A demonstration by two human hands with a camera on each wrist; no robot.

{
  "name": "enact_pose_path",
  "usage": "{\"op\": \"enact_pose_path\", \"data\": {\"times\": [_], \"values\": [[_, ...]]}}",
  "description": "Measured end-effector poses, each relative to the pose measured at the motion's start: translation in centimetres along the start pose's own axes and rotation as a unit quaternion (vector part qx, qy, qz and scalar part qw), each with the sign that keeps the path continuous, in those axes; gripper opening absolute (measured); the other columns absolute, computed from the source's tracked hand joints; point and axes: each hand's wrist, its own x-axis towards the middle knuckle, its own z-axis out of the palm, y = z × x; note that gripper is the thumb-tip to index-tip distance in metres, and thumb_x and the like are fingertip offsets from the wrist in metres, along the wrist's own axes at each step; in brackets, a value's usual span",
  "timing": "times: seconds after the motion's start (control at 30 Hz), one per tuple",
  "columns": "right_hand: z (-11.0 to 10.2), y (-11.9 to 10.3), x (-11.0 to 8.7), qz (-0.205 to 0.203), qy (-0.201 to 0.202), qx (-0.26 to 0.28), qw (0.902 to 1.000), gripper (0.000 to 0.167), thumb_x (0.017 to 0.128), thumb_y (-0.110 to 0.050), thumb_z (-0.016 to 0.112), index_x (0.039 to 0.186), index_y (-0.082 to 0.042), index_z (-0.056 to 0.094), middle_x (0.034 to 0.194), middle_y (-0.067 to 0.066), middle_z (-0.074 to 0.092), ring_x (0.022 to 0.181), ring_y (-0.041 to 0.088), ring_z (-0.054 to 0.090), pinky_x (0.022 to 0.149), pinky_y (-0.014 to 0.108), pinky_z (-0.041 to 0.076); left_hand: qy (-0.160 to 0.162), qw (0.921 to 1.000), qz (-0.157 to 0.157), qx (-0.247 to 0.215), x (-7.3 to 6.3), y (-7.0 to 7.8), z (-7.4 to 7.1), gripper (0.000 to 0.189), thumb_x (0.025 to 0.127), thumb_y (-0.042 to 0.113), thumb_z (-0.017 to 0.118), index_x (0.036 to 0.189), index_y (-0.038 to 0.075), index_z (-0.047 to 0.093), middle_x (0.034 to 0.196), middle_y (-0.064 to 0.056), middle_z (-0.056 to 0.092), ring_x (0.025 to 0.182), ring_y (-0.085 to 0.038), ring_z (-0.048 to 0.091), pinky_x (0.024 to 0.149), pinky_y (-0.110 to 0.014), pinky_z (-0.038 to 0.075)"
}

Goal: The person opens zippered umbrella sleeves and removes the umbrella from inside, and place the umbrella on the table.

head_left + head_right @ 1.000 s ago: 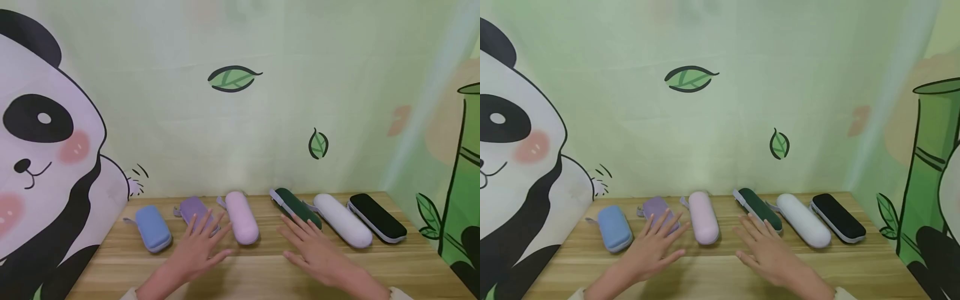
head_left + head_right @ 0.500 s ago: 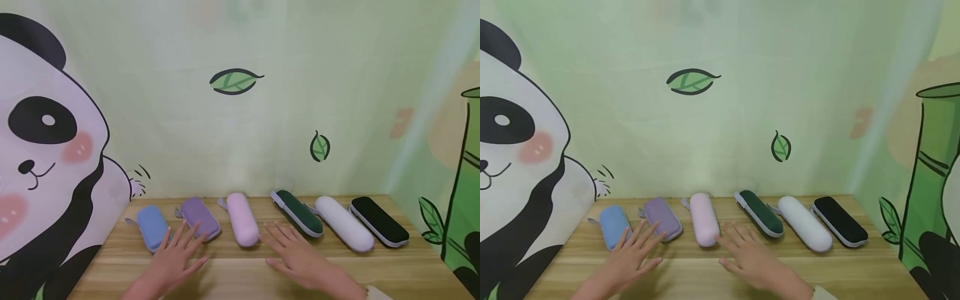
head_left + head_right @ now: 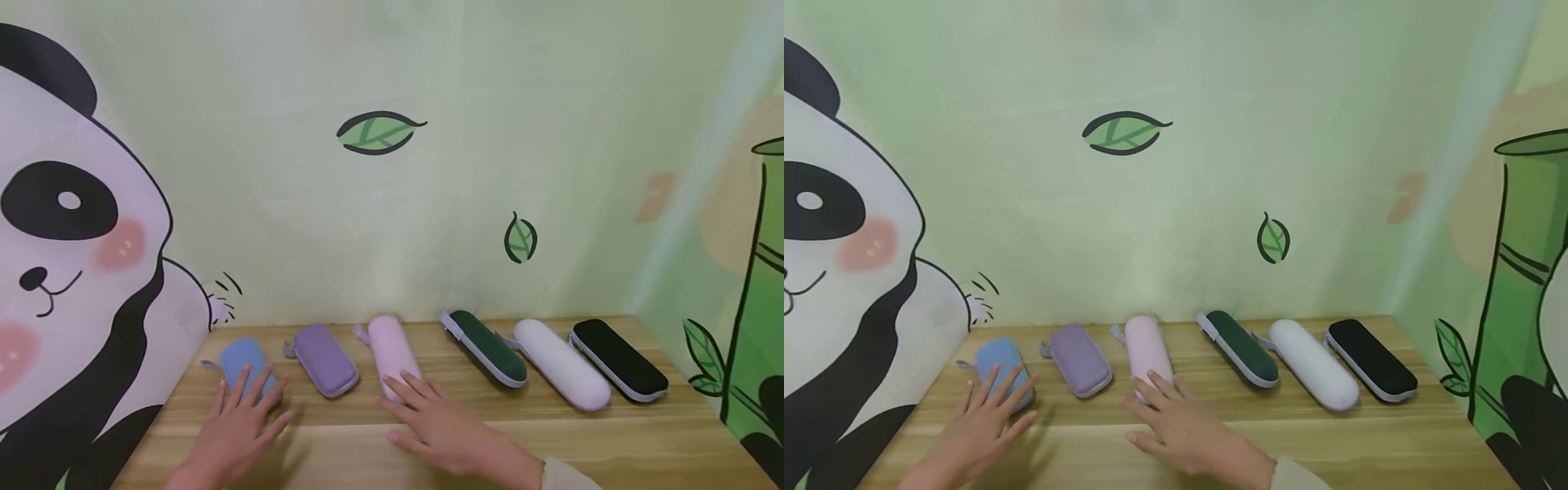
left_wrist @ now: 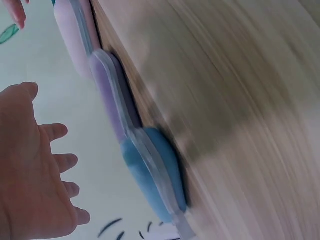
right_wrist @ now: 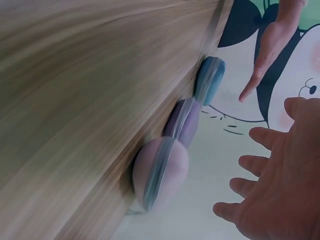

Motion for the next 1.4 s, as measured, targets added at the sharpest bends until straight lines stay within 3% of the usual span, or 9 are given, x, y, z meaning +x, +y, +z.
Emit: {"op": "enact_pose_path", "data": {"times": [0.23, 0.5, 0.73, 0.9, 1.03, 1.27, 1.4], "values": [[0.5, -1.5, 1.1, -0.019, -0.010, -0.019, 0.9996, 0.058, 0.109, -0.054, 0.025, 0.157, -0.025, 0.040, 0.168, 0.004, 0.023, 0.155, 0.031, 0.018, 0.117, 0.061, 0.026, 0.012, 0.9998, -0.012, -0.014, 0.2, -1.2, 1.2, 0.069, 0.102, 0.061, 0.045, 0.154, 0.015, 0.047, 0.165, -0.016, 0.029, 0.151, -0.049, 0.015, 0.114, -0.073, 0.010], [-0.3, -3.1, 2.3, -0.040, 0.005, 0.002, 0.9992, 0.059, 0.110, -0.052, 0.020, 0.160, -0.025, 0.035, 0.170, 0.003, 0.015, 0.155, 0.033, 0.016, 0.118, 0.061, 0.024, 0.023, 0.9996, -0.017, -0.006, 1.6, -1.6, 1.0, 0.064, 0.104, 0.047, 0.052, 0.156, 0.013, 0.041, 0.164, -0.021, 0.026, 0.149, -0.053, 0.016, 0.113, -0.073, 0.013], [-0.4, -5.2, 4.1, -0.064, 0.019, 0.024, 0.9975, 0.057, 0.111, -0.049, 0.023, 0.160, -0.024, 0.035, 0.168, 0.007, 0.024, 0.155, 0.033, 0.018, 0.119, 0.056, 0.025, 0.017, 0.9996, -0.019, -0.008, 2.2, -2.4, 0.9, 0.066, 0.099, 0.034, 0.062, 0.155, 0.006, 0.040, 0.161, -0.028, 0.026, 0.144, -0.059, 0.018, 0.110, -0.076, 0.017], [-0.3, -7.0, 5.6, -0.073, 0.027, 0.031, 0.9965, 0.058, 0.110, -0.051, 0.021, 0.161, -0.027, 0.032, 0.169, 0.003, 0.019, 0.156, 0.031, 0.014, 0.120, 0.054, 0.023, 0.002, 0.9986, -0.049, -0.017, 2.4, -3.3, 1.1, 0.069, 0.100, 0.037, 0.059, 0.155, 0.001, 0.036, 0.160, -0.033, 0.022, 0.142, -0.063, 0.017, 0.109, -0.076, 0.019], [-0.2, -8.0, 6.1, -0.064, 0.045, 0.030, 0.9964, 0.057, 0.110, -0.051, 0.019, 0.161, -0.028, 0.031, 0.170, 0.001, 0.016, 0.155, 0.030, 0.016, 0.121, 0.051, 0.023, 0.001, 0.9981, -0.057, -0.022, 2.4, -3.5, 1.3, 0.068, 0.102, 0.039, 0.057, 0.155, 0.001, 0.036, 0.160, -0.034, 0.021, 0.142, -0.064, 0.015, 0.110, -0.075, 0.018], [-0.3, -8.4, 7.3, -0.030, 0.057, 0.089, 0.9940, 0.058, 0.110, -0.053, 0.022, 0.162, -0.027, 0.029, 0.170, -0.001, 0.012, 0.156, 0.030, 0.011, 0.120, 0.054, 0.023, 0.013, 0.9980, -0.058, -0.020, 2.8, -3.8, 1.3, 0.065, 0.102, 0.036, 0.056, 0.154, 0.001, 0.037, 0.160, -0.034, 0.023, 0.142, -0.063, 0.016, 0.109, -0.076, 0.018], [-0.7, -8.6, 9.2, -0.031, 0.050, 0.051, 0.9970, 0.061, 0.108, -0.057, 0.018, 0.163, -0.029, 0.025, 0.171, -0.002, 0.009, 0.156, 0.030, 0.009, 0.121, 0.052, 0.023, 0.002, 0.9963, -0.084, -0.016, 3.3, -4.6, 1.5, 0.069, 0.104, 0.040, 0.052, 0.154, -0.003, 0.034, 0.158, -0.037, 0.021, 0.140, -0.066, 0.017, 0.108, -0.078, 0.018]]}}
